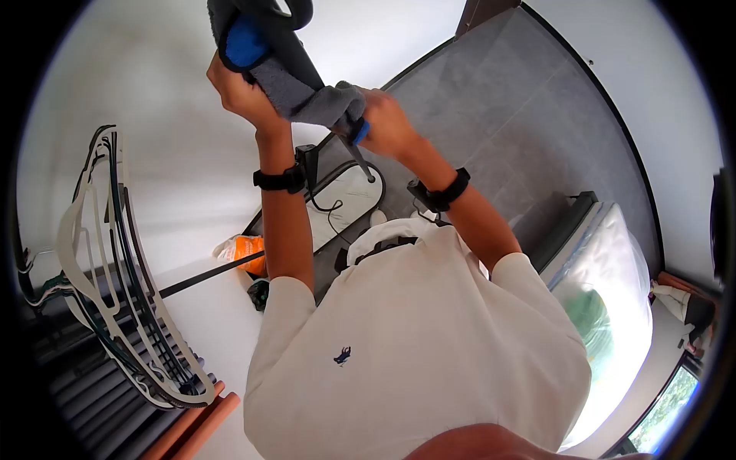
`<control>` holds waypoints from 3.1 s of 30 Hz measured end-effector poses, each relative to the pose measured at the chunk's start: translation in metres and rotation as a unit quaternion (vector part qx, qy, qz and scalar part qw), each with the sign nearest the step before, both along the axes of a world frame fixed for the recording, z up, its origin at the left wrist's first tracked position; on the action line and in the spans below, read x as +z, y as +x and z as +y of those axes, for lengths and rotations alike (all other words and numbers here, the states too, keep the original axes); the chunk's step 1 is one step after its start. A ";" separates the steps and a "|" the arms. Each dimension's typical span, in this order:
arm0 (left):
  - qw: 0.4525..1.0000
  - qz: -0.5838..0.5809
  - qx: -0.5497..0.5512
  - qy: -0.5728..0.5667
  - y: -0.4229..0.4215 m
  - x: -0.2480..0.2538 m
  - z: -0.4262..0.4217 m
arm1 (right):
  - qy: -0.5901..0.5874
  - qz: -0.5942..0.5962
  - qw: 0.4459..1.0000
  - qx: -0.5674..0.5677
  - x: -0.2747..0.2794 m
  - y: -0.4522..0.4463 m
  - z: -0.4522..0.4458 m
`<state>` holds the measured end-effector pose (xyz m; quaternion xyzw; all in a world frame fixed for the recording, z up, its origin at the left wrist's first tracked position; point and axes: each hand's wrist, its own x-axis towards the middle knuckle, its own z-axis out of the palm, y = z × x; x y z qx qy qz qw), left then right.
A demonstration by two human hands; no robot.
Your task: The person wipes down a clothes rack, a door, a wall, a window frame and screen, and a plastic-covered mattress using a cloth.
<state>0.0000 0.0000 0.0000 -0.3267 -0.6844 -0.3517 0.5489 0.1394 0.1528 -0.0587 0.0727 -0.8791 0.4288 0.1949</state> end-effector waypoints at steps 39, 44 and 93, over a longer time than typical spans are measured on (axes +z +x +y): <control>0.790 -0.421 -0.411 0.172 0.051 -0.078 0.010 | -0.127 -0.016 0.991 0.023 -0.021 0.004 -0.020; 0.628 -0.496 -0.509 0.317 0.060 -0.065 -0.001 | -0.068 0.037 0.996 0.038 -0.008 0.013 -0.028; 0.820 -0.493 -0.287 0.050 0.055 -0.179 0.012 | -0.200 -0.222 0.953 -0.056 -0.195 -0.035 -0.039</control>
